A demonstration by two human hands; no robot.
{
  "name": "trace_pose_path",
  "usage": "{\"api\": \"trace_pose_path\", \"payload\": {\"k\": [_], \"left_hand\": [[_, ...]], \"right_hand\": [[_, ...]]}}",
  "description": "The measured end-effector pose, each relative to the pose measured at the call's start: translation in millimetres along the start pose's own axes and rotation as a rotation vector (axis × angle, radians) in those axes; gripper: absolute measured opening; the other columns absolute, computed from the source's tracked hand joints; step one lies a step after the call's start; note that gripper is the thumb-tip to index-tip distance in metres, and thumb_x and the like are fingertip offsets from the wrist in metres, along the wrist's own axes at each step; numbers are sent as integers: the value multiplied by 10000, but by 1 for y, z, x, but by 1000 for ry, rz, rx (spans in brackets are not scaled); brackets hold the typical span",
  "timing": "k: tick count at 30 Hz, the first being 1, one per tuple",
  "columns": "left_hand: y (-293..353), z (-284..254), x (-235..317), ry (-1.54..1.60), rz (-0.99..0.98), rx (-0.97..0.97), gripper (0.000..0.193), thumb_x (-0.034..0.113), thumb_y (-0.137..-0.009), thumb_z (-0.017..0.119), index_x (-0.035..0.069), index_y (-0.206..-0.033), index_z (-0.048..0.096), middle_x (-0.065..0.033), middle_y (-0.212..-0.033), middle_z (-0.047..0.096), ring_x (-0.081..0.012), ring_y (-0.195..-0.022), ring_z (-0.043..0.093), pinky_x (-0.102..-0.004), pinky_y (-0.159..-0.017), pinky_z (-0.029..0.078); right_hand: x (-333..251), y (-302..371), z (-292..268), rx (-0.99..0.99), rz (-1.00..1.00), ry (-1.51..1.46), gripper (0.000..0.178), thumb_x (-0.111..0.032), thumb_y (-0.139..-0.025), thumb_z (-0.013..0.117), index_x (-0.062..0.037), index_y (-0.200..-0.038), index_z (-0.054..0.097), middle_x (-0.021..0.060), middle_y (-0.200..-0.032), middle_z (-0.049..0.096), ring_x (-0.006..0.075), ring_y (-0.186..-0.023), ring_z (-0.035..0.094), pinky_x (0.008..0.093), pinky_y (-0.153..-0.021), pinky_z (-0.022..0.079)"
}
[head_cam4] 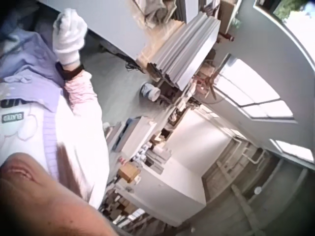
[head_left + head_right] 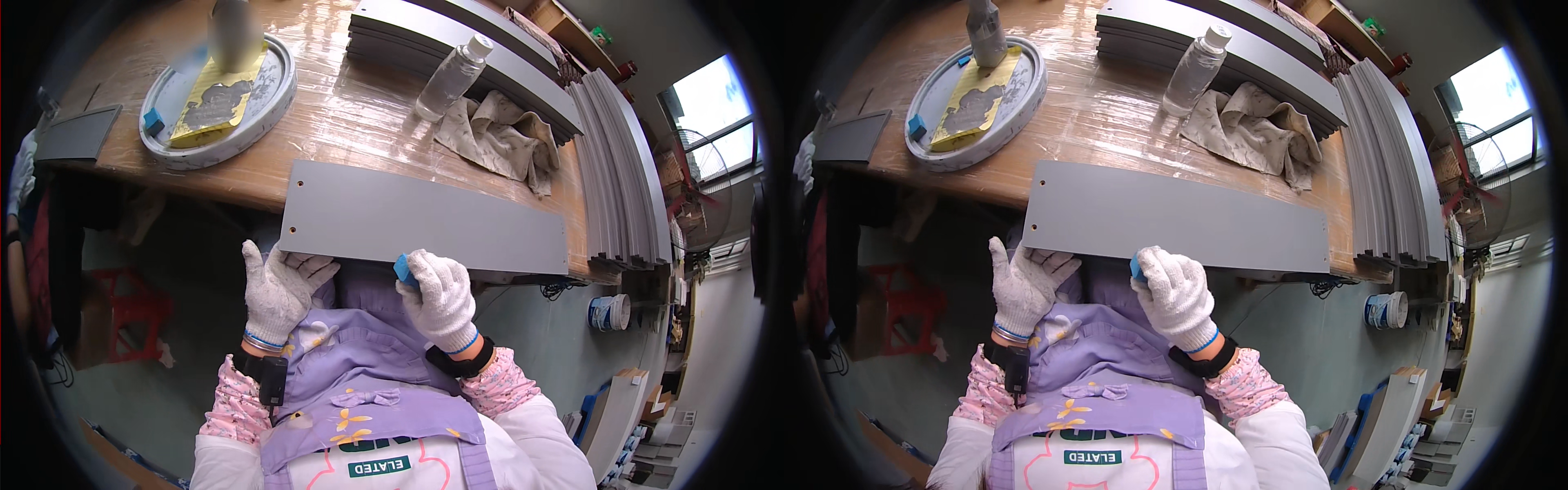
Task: Sanding and cleaning the edges and surfaces of grey furniture panels.
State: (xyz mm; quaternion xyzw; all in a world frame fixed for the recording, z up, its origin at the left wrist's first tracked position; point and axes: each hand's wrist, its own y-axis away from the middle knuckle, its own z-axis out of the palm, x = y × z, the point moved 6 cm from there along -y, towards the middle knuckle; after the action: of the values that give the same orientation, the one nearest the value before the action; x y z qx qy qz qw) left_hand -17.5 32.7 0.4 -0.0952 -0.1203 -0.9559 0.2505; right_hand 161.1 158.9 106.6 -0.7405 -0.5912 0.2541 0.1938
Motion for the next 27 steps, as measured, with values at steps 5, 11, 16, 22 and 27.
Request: {"api": "trace_pose_path", "payload": {"k": [5, 11, 16, 22, 27], "left_hand": [[4, -4, 3, 12, -15, -43, 851, 756, -914, 324, 31, -1312, 527, -198, -1168, 663, -406, -1142, 610, -603, -1033, 417], [-1, -1, -1, 6, -46, -42, 876, 765, -917, 282, 25, -1320, 522, -197, -1180, 659, -398, -1166, 595, -594, -1048, 404], [0, -7, 6, -19, -19, -18, 901, 778, -908, 271, 14, -1314, 521, -201, -1185, 657, -388, -1160, 598, -574, -1046, 409], [2, -8, 3, 6, -58, -28, 931, 795, -890, 293, 1, -1346, 457, -175, -1175, 644, -329, -1122, 610, -497, -1029, 437], [-1, -3, 1, 115, -85, -61, 950, 795, -891, 281, -13, -1367, 439, -180, -1249, 607, -317, -1153, 593, -462, -1037, 436]], "right_hand": [[25, 18, -26, -45, 4, 110, 587, -55, -701, 786, -45, -1233, 539, 132, -1132, 618, 321, -958, 618, 423, -821, 488], [-30, -29, 21, -51, -68, -32, 562, -104, -715, 773, -61, -1232, 558, 118, -1134, 624, 296, -972, 621, 415, -833, 481], [-15, -14, 8, -59, -94, 39, 573, -88, -700, 783, -50, -1226, 559, 125, -1146, 626, 305, -956, 625, 424, -835, 481], [-36, -29, 24, -76, -95, -11, 576, -93, -704, 781, -57, -1235, 561, 119, -1144, 630, 307, -962, 619, 422, -846, 476], [-77, -68, 54, -106, -157, -115, 553, -94, -714, 762, -55, -1233, 573, 111, -1138, 630, 301, -968, 619, 419, -847, 473]]}}
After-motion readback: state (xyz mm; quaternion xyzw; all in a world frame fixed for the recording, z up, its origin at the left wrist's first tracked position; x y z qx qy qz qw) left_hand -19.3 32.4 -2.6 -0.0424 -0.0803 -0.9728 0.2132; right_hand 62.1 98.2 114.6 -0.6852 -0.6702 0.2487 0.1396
